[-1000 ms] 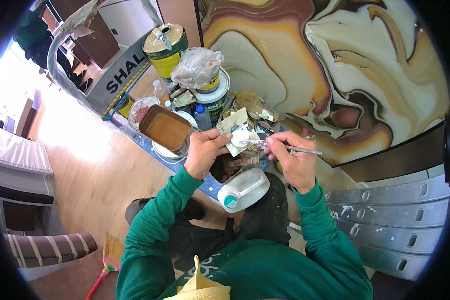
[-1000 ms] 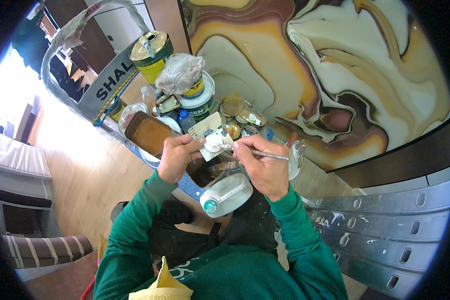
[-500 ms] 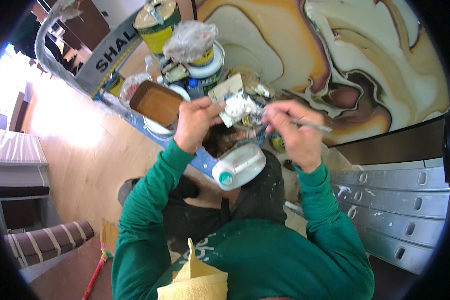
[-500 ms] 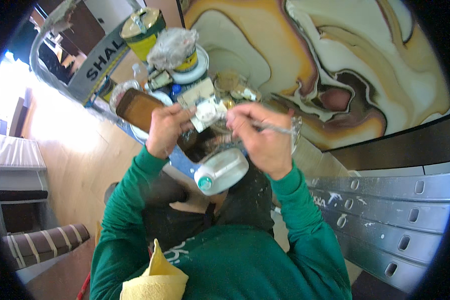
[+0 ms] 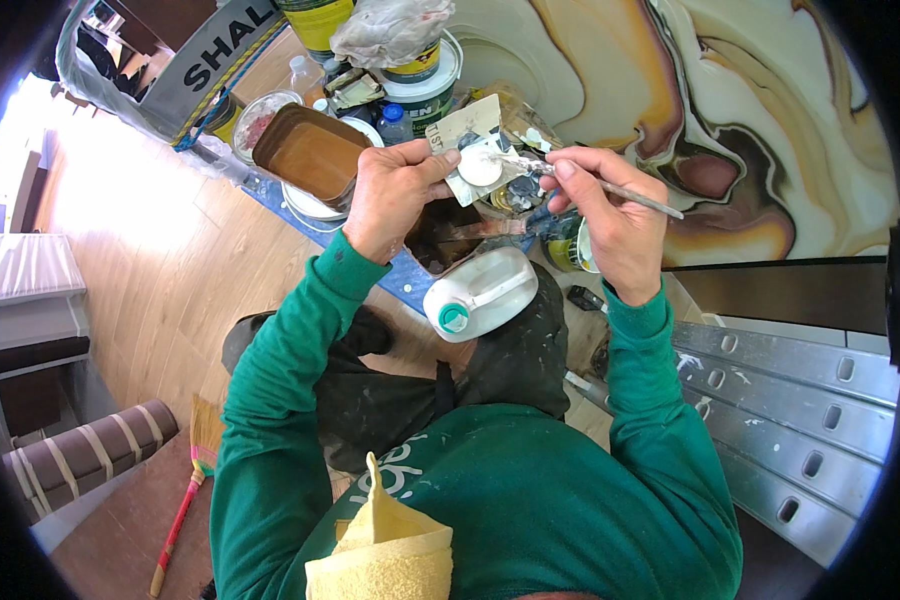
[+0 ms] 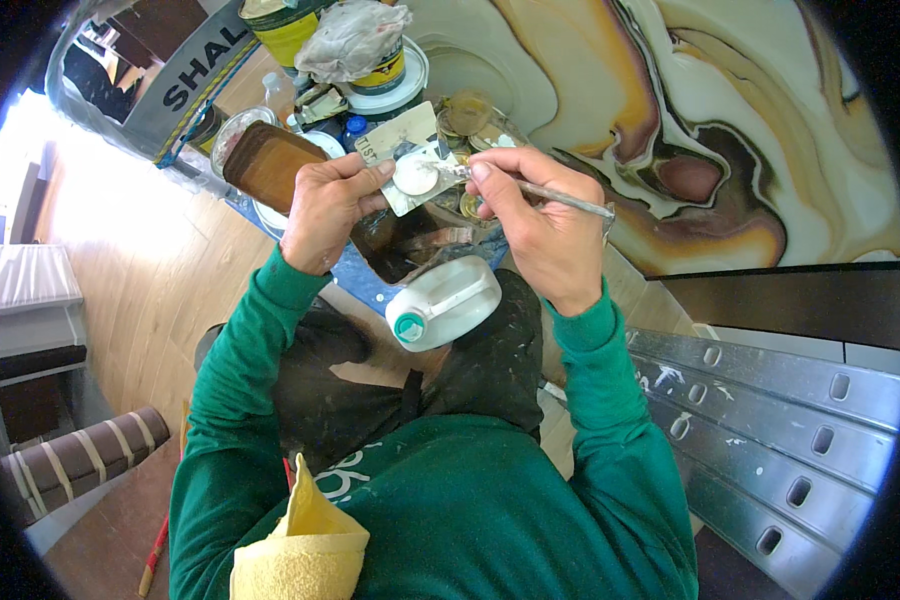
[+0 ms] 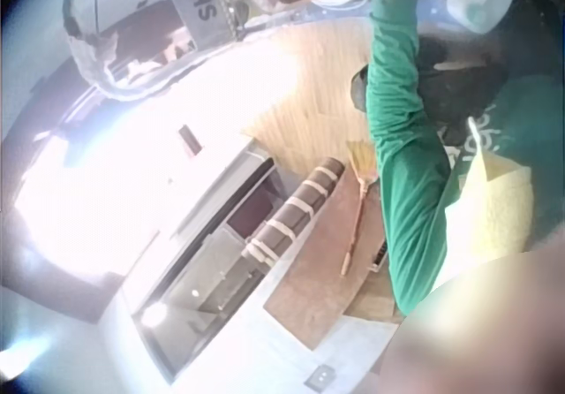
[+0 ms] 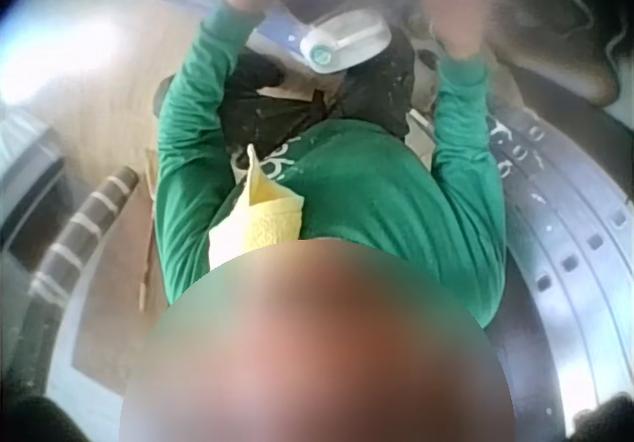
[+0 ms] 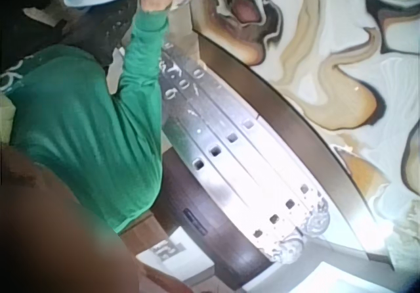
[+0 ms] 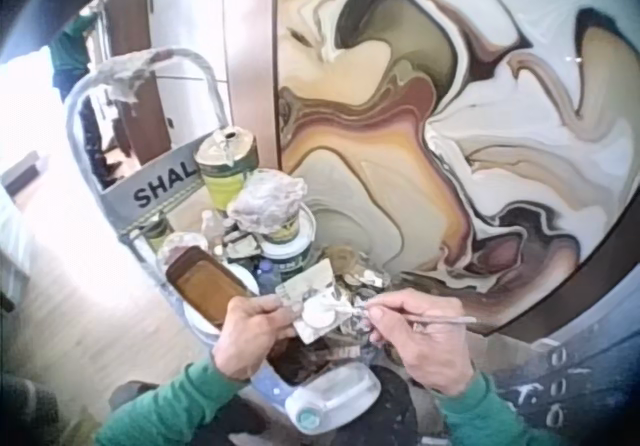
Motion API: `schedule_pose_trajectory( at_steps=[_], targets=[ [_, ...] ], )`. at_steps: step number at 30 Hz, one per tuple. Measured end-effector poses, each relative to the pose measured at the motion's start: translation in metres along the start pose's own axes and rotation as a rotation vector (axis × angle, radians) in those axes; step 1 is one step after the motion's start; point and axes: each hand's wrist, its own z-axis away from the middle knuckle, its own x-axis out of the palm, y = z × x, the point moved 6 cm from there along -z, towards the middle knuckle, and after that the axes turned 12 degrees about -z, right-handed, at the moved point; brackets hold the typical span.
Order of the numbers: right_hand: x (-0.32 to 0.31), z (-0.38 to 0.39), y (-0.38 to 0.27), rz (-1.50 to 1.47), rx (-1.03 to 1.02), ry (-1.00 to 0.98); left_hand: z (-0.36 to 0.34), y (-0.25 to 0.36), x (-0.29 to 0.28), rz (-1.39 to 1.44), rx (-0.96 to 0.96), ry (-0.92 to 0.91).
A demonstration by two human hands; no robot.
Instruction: The person mixes paint on a small card using a brush, repeatedly dipping the brush into small paint containers and blending colors on the card. The person holds the card in one hand and uses the brush with the other to stir and apply paint.
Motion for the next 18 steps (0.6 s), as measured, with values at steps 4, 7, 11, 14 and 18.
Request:
schedule_pose_trajectory(
  at_steps=[4, 7, 11, 14, 18],
  targets=[
    [0.005, 0.004, 0.001, 0.082, 0.018, -0.034, -0.001, -0.001, -0.001, -0.049, 0.000, 0.004],
    [0.002, 0.006, -0.003, 0.068, 0.005, -0.030, -0.002, -0.002, -0.001, -0.067, -0.004, 0.006],
    [0.004, 0.005, 0.001, 0.062, 0.044, -0.066, -0.002, -0.004, 0.000, -0.099, -0.003, 0.004],
    [0.001, 0.003, 0.002, 0.053, 0.037, -0.041, -0.002, -0.005, 0.000, -0.105, 0.001, 0.012],
    [-0.001, 0.003, 0.003, 0.059, 0.013, -0.011, -0.002, -0.007, 0.000, -0.190, -0.004, 0.019]
  ],
)
